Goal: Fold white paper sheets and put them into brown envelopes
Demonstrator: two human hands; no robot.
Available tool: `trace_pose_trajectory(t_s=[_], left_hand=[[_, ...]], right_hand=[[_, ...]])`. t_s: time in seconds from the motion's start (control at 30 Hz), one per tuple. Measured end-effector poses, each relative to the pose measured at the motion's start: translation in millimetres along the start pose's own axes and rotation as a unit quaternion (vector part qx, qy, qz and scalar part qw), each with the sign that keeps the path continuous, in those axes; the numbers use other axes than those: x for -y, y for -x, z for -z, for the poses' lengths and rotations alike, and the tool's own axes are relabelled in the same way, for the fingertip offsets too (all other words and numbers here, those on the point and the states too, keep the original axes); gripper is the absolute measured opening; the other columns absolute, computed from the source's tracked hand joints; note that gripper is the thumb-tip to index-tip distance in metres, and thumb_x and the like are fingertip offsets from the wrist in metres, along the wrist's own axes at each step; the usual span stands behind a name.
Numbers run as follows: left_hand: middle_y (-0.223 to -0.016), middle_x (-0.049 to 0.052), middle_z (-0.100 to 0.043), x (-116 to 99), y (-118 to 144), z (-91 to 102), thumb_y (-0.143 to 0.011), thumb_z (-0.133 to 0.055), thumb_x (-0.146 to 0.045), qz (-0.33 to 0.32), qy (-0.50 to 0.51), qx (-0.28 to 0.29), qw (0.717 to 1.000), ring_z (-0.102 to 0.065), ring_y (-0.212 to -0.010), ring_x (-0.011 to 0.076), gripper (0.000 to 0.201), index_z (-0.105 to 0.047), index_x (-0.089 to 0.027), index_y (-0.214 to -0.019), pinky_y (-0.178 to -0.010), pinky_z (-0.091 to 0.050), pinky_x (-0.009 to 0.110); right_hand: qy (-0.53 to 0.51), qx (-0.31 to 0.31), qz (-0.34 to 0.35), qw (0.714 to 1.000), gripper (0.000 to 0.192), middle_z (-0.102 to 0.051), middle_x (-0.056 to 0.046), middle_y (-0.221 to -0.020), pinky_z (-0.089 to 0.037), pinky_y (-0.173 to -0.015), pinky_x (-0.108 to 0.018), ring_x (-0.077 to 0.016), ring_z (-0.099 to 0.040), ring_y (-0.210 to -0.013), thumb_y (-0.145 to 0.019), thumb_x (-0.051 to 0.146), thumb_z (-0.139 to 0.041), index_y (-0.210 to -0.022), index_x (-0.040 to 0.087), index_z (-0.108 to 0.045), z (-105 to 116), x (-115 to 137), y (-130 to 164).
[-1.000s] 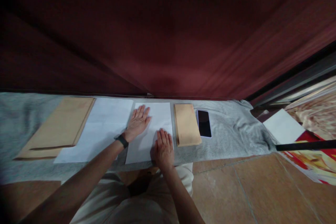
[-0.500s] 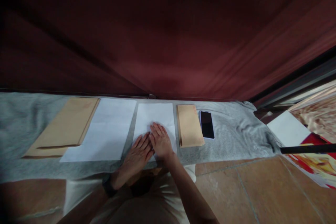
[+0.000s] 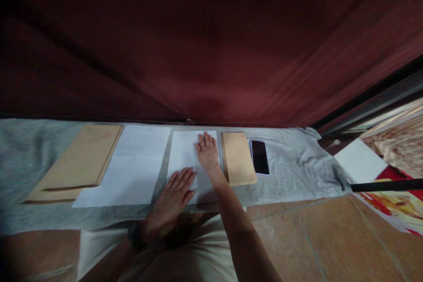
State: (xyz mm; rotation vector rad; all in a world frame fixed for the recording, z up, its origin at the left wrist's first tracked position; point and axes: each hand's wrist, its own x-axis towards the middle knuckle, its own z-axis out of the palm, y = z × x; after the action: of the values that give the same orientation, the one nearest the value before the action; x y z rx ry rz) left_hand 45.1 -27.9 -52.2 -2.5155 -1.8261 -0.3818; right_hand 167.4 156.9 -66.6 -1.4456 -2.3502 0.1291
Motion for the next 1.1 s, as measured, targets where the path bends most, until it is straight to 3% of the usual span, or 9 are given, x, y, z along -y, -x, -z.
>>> trace_pose_trajectory(t_s=[0.17,0.37,0.53,0.83,1.1], left_hand=[[-0.163,0.009,-0.038,1,12,2.0,-0.1,-0.047,-0.049,-0.022,-0.007,0.006,1.0,-0.031,-0.152,0.03,0.06,-0.043,-0.023,-0.154,-0.126,-0.017,0.059],[-0.163,0.01,-0.037,-2,25,3.0,-0.097,-0.053,-0.048,-0.016,-0.003,0.017,1.0,-0.027,-0.153,0.033,0.065,-0.04,-0.023,-0.155,-0.125,-0.014,0.063],[-0.163,0.011,-0.038,-6,25,3.2,-0.096,-0.054,-0.047,0.001,0.003,0.019,1.0,-0.028,-0.153,0.0344,0.063,-0.042,-0.023,-0.154,-0.124,-0.018,0.064],[-0.156,0.021,-0.045,-4,37,-2.7,-0.093,-0.056,-0.042,0.046,-0.051,0.029,0.997,-0.039,-0.147,0.0396,0.06,-0.052,-0.013,-0.146,-0.116,-0.036,0.06],[-0.157,0.021,-0.042,-14,37,19.2,-0.089,-0.047,-0.012,0.067,-0.086,0.12,0.987,-0.041,-0.146,0.0381,0.058,-0.051,-0.008,-0.147,-0.115,-0.039,0.059]], right_hand=[[-0.004,-0.014,-0.026,1.0,0.05,-0.037,-0.019,-0.161,-0.029,-0.123,-0.052,-0.0281,-0.036,-0.15,-0.107,0.031,-0.038,-0.153,0.01,-0.043,3,4,17],[-0.011,0.001,0.035,0.999,0.053,-0.035,-0.014,-0.164,-0.031,-0.122,-0.05,-0.0276,-0.033,-0.151,-0.106,0.032,-0.043,-0.156,0.016,-0.039,17,14,89],[0.012,0.001,0.024,1.0,0.057,-0.032,-0.016,-0.165,-0.034,-0.121,-0.05,-0.03,-0.031,-0.152,-0.105,0.032,-0.045,-0.158,0.015,-0.035,32,19,140],[0.038,-0.029,-0.021,0.999,0.06,-0.031,-0.022,-0.163,-0.036,-0.119,-0.05,-0.0315,-0.033,-0.151,-0.106,0.035,-0.044,-0.158,0.007,-0.032,41,23,165],[0.041,-0.036,0.032,0.998,0.063,-0.027,-0.019,-0.165,-0.036,-0.12,-0.051,-0.0313,-0.029,-0.153,-0.106,0.034,-0.046,-0.161,0.012,-0.025,47,13,189]])
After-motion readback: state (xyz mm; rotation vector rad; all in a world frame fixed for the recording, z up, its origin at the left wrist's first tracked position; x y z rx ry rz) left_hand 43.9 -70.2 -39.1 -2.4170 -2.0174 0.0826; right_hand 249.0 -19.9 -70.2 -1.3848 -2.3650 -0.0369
